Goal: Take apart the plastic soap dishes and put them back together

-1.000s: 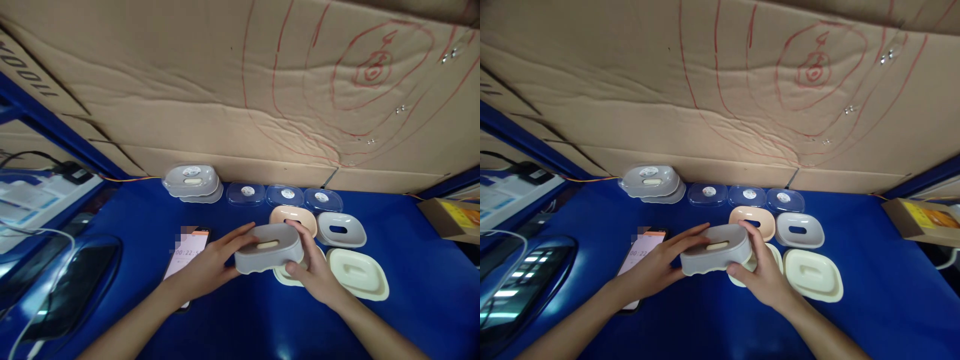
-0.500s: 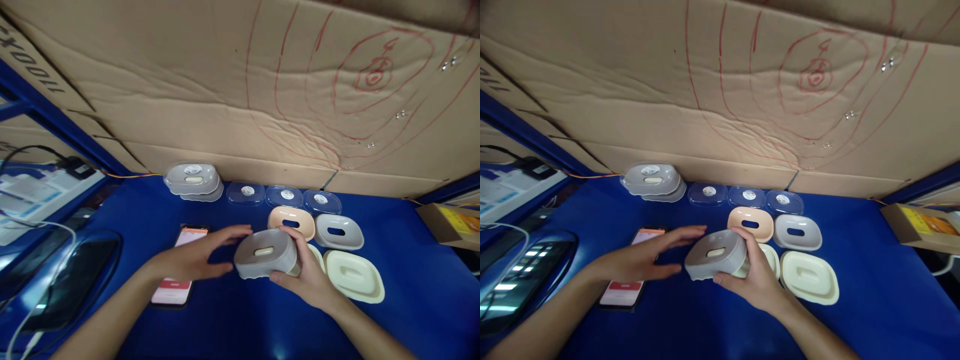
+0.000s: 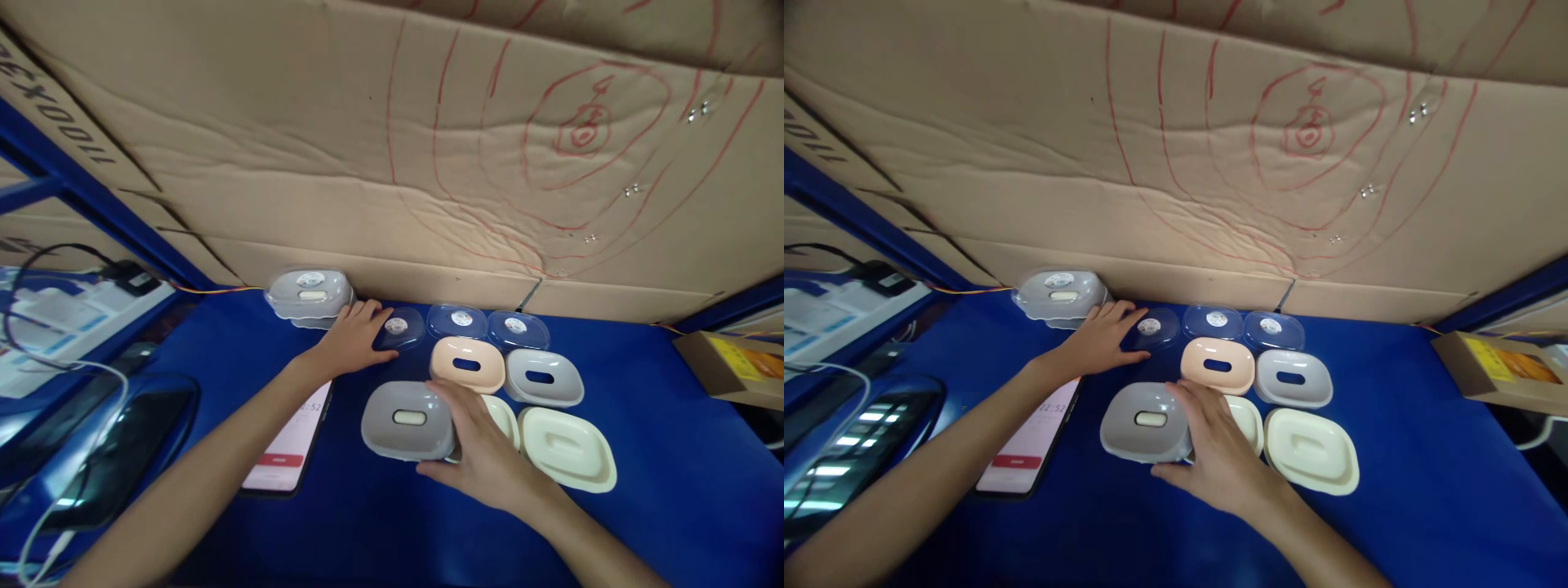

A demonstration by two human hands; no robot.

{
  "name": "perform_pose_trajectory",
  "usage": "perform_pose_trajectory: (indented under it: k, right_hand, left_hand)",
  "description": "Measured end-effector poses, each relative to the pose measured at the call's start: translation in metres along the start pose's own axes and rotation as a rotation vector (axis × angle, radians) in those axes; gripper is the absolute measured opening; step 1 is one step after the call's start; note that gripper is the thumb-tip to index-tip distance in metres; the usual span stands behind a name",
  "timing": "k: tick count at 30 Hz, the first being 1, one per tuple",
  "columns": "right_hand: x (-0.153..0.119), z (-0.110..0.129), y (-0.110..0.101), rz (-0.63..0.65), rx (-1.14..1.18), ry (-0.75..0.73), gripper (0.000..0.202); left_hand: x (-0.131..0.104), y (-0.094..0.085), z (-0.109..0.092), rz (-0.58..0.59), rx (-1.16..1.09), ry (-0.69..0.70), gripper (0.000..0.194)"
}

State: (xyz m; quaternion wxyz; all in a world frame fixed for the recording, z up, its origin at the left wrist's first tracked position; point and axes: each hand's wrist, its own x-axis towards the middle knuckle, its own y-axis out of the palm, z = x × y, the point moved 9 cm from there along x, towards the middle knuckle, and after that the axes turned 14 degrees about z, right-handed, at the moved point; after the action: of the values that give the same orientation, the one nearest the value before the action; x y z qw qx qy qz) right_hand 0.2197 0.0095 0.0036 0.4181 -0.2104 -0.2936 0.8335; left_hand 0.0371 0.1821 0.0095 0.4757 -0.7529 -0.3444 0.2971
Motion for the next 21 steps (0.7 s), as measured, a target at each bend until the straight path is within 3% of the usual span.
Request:
perform_pose_trajectory:
  k: [4, 8, 10, 15, 21]
  right_hand:
    - [0.000, 0.001, 0.007, 0.038, 0.004, -0.011, 0.104]
    - [0.000, -0.007, 0.003, 0.006, 0.185, 0.067, 0.112]
    - [-0.001, -0.009, -0.002, -0.035, 0.285, 0.063, 0.118]
    - [-0.001, -0.009, -0.009, -0.138, 0.438, -0.033, 0.129]
    - [-0.002, -0.013, -0.009, -0.164, 0.518, -0.022, 0.127]
  left_hand:
    - [-0.022, 0.000, -0.002, -0.001, -0.098, 0.014, 0.074]
    - [-0.055, -0.012, -0.013, -0.068, -0.255, 0.038, 0.068]
    - [-0.074, -0.019, -0.026, -0.113, -0.401, 0.116, 0.064]
    - [-0.099, -0.006, -0.064, 0.035, -0.529, 0.346, 0.070]
    - [-0.097, 0.012, -0.071, 0.136, -0.732, 0.443, 0.075]
